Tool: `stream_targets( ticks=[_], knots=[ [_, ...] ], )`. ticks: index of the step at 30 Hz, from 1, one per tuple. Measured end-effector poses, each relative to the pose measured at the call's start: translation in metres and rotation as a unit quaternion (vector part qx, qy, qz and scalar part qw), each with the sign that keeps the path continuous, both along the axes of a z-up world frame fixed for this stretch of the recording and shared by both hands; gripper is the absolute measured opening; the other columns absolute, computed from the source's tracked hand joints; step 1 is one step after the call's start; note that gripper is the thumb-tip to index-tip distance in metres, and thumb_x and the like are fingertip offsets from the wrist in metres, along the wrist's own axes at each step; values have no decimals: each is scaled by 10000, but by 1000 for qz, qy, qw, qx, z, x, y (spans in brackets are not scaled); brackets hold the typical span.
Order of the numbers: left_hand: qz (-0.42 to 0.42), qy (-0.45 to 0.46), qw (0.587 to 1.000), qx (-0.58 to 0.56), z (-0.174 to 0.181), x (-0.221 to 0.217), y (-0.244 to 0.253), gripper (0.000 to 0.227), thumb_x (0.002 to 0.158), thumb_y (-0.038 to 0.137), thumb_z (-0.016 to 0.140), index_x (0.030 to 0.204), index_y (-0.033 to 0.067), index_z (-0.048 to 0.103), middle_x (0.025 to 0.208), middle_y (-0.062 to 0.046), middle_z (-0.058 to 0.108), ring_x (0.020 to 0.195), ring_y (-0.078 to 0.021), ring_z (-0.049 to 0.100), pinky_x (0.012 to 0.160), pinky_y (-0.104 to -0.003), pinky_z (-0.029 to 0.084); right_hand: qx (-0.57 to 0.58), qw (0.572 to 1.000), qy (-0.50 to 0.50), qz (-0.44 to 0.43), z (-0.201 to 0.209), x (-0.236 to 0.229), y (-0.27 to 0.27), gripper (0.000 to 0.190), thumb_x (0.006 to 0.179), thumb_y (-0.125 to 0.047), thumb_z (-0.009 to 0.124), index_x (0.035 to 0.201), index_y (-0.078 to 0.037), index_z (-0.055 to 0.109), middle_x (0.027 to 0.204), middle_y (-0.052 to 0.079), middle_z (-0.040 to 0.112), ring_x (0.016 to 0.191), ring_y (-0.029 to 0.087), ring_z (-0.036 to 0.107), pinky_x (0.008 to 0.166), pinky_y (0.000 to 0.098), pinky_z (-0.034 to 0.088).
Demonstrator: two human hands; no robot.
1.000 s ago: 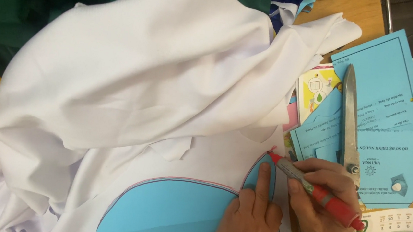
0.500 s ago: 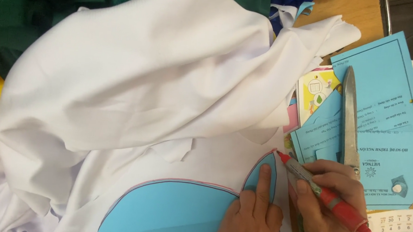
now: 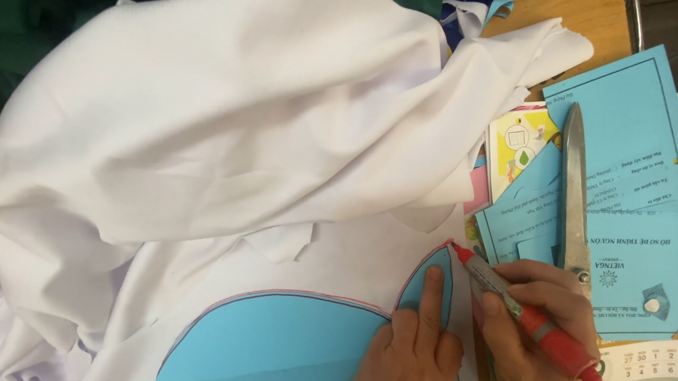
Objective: The person traces the outline of a fish-shaped blue template onto a white cloth using a red marker, then begins cutting the cloth following the traced line with shears.
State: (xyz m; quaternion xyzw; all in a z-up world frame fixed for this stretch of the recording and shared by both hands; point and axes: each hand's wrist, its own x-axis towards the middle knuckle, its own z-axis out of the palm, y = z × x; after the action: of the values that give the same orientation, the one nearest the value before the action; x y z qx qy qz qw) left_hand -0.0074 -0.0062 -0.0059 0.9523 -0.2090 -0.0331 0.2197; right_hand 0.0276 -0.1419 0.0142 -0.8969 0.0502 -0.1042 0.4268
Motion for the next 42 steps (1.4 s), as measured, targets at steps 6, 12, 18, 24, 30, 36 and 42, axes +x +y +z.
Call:
stream_targets(
  ticks=[6, 12, 18, 24, 30, 36, 42],
  knots=[
    [1, -11, 1000, -3, -1, 0, 1, 149, 886, 46, 588, 785, 116, 505, 1545, -344, 467, 661, -282, 487, 498, -352, 427, 10, 1000, 11, -7, -2, -4, -3, 233, 897, -77, 707, 1026, -79, 513, 1117, 175, 670, 1032, 248, 660, 977, 371, 533],
    [-6, 4, 1000, -8, 0, 1, 0, 162, 890, 44, 621, 785, 114, 521, 1557, -346, 453, 687, -288, 510, 521, -346, 445, 27, 1000, -13, 0, -5, -4, -5, 245, 908, -72, 683, 1045, -74, 480, 1102, 220, 652, 1022, 266, 644, 944, 366, 546],
    [1, -1, 1000, -4, -1, 1, 0, 151, 866, 42, 627, 786, 108, 518, 1561, -338, 450, 694, -296, 509, 519, -358, 446, 9, 1000, -4, 3, -5, -6, -5, 237, 898, -40, 705, 1029, -60, 509, 1122, 202, 667, 1039, 259, 666, 973, 361, 551],
    [4, -1, 1000, -11, -2, 0, -1, 165, 873, 34, 636, 790, 106, 512, 1557, -339, 453, 683, -298, 499, 498, -354, 441, 37, 999, -8, 0, -8, -10, -7, 254, 888, -72, 694, 1041, -85, 492, 1103, 203, 664, 1030, 252, 656, 927, 355, 572],
    [-7, 15, 1000, -10, -1, 0, 0, 144, 893, 47, 636, 800, 97, 538, 1565, -342, 447, 696, -303, 509, 530, -363, 460, 36, 999, -9, 10, -11, -11, -10, 236, 896, -86, 685, 1034, -80, 493, 1091, 209, 655, 1015, 254, 649, 907, 349, 583],
    [-11, 30, 999, -26, 0, 1, 1, 133, 883, 42, 638, 798, 84, 544, 1574, -353, 430, 708, -318, 519, 527, -372, 461, 31, 999, -17, 14, -13, -13, -11, 246, 888, -74, 686, 1034, -74, 488, 1071, 218, 654, 989, 261, 661, 925, 357, 580],
    [-10, 5, 1000, -20, -4, -1, 1, 140, 916, 57, 596, 797, 100, 535, 1565, -346, 439, 698, -296, 494, 520, -356, 446, 44, 999, -1, -8, -10, -19, -9, 220, 846, -65, 701, 980, -87, 528, 1070, 197, 673, 968, 241, 674, 936, 340, 543]
  ],
)
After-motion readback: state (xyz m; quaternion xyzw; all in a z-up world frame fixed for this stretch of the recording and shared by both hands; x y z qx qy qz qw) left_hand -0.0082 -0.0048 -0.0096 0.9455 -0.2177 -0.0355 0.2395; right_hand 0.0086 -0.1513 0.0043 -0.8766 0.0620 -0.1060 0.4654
